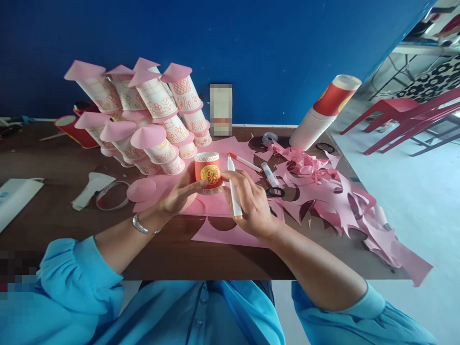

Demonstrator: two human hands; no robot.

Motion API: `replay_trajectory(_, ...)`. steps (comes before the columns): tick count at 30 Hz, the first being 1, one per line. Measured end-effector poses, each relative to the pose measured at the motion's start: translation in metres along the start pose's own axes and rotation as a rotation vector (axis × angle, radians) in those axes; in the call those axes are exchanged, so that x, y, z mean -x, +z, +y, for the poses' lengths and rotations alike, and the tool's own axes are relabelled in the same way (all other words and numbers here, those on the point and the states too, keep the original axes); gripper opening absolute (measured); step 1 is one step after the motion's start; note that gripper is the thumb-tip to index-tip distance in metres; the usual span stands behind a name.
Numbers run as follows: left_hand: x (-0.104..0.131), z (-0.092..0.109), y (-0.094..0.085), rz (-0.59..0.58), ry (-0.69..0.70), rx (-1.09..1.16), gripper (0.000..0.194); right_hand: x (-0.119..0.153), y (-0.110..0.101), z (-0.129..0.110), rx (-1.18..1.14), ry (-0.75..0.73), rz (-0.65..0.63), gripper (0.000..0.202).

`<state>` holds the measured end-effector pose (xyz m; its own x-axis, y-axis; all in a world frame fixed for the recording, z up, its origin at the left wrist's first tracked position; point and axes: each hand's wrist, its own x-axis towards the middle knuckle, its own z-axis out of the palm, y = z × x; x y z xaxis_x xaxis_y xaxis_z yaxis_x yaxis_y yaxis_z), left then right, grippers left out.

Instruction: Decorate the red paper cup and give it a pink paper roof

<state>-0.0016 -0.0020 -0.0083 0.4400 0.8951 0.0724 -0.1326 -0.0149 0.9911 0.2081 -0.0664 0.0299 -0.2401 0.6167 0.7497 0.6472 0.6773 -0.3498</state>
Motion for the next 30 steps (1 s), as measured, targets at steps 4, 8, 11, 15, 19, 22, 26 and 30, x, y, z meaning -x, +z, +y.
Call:
replay_trajectory(4, 0.001, 0.001, 0.002, -0.042, 0.023, 0.150, 0.049, 0.001, 0.001, 0.000, -0.016, 0.020, -0.016, 0.033)
replay_trajectory(8, 0.002, 0.005, 0.007, -0.063, -0.037, 0.160, 0.061, 0.003, 0.003, 0.000, -0.033, -0.027, 0.002, 0.037)
replay_trajectory(11, 0.001, 0.009, 0.009, -0.046, -0.048, 0.139, 0.067, 0.004, 0.004, 0.000, -0.043, -0.049, -0.007, 0.037)
replay_trajectory(15, -0.001, 0.012, 0.009, -0.020, -0.053, 0.136, 0.062, 0.004, 0.003, -0.001, -0.047, -0.086, -0.035, 0.037)
replay_trajectory(19, -0.001, 0.011, 0.006, -0.025, -0.046, 0.159, 0.054, 0.004, 0.004, -0.001, -0.064, -0.099, -0.036, 0.037)
replay_trajectory(22, 0.000, 0.011, 0.006, -0.039, -0.051, 0.162, 0.044, 0.004, 0.004, 0.000, -0.057, -0.109, -0.040, 0.036)
replay_trajectory(26, -0.003, 0.011, 0.006, -0.038, -0.021, 0.218, 0.043, 0.004, 0.004, 0.000, -0.053, -0.111, -0.049, 0.035)
replay_trajectory(30, -0.006, 0.008, 0.005, -0.067, 0.013, 0.307, 0.048, 0.005, 0.004, 0.001, -0.063, -0.110, -0.059, 0.037)
